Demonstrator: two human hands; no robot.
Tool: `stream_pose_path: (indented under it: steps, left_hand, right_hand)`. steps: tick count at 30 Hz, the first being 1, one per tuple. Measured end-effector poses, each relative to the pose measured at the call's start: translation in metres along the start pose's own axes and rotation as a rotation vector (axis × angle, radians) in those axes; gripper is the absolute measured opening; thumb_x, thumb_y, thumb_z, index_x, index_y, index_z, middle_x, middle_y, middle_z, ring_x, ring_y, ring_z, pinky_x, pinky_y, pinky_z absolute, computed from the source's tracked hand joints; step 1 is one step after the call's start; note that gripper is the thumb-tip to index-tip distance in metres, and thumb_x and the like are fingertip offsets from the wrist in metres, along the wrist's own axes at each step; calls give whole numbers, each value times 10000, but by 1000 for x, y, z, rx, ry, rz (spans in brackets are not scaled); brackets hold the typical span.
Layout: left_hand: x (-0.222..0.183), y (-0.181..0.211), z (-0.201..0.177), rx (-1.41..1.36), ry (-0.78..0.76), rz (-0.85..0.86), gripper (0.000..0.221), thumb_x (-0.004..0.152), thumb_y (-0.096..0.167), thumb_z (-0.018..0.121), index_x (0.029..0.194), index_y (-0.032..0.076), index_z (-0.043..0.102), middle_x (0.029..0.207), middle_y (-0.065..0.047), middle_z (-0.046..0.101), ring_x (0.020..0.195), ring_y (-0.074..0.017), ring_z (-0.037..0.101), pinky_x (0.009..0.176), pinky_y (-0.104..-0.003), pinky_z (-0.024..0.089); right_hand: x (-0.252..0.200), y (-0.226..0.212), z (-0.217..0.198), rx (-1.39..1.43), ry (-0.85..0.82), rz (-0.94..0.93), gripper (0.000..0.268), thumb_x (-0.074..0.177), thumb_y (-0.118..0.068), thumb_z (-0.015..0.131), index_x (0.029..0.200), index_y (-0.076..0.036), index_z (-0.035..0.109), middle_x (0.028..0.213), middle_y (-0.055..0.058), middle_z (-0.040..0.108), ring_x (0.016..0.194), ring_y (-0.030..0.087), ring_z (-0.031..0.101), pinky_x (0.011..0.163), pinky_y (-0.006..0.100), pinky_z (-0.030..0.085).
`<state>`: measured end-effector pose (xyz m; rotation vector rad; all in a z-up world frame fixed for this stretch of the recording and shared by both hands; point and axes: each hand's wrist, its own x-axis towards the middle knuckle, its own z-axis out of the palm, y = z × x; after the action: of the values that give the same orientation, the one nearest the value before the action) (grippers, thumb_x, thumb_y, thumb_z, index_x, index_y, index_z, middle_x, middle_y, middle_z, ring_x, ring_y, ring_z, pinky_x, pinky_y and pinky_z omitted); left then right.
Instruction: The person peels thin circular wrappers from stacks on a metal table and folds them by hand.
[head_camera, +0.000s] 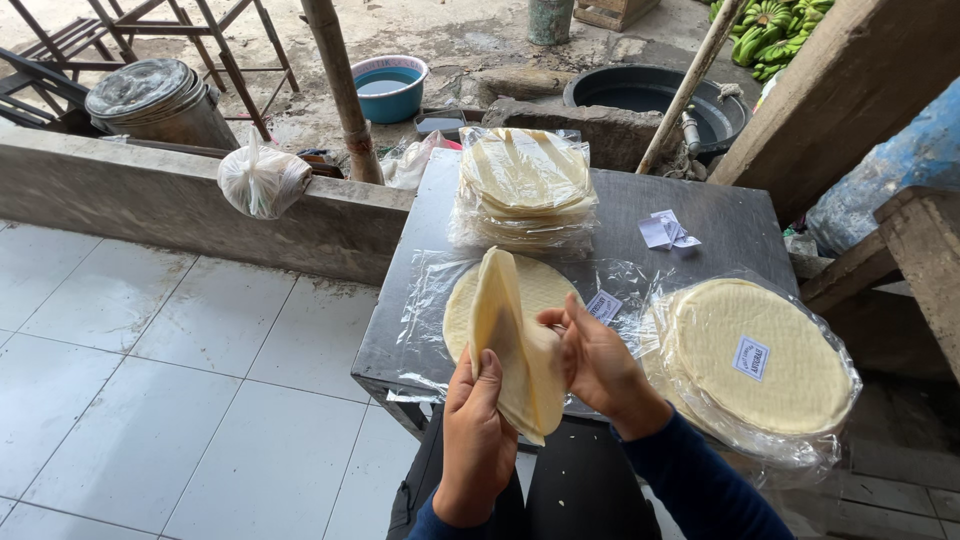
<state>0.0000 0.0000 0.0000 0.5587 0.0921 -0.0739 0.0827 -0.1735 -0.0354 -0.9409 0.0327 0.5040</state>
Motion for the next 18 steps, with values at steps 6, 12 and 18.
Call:
stream_pose_path:
  steps: [6, 12, 18]
  left_hand:
    - [-7, 4, 0, 74, 18, -3, 477, 1042, 220, 443, 1471, 10, 444, 1335, -147, 609, 1196, -208, 631, 987, -377, 559]
    - [-17, 19, -3, 120, -51, -8, 496, 1050, 235, 450, 1469, -30, 453, 1354, -166, 615, 1211, -212, 631, 999, -360, 545]
    - [-16, 20, -6, 89, -23, -14, 479, 1047, 227, 448, 1454, -25, 461, 1310, -157, 638, 1149, -222, 659, 952, -376, 568]
  right_hand:
    - [-5, 6, 40, -55, 90, 7, 655, 959, -470, 499, 1388, 19, 434, 1157, 153, 720, 1081, 184, 749, 852, 335, 645]
    - [-5, 7, 35, 4, -53, 163, 569, 986, -414, 559, 1282, 72, 579, 1136, 180, 729, 1014, 241, 726, 831, 360, 624]
    - [2, 18, 27, 108, -218, -114, 395, 1123, -311, 533, 1283, 33, 641, 1074, 125, 740, 885, 159, 709, 779, 308, 607]
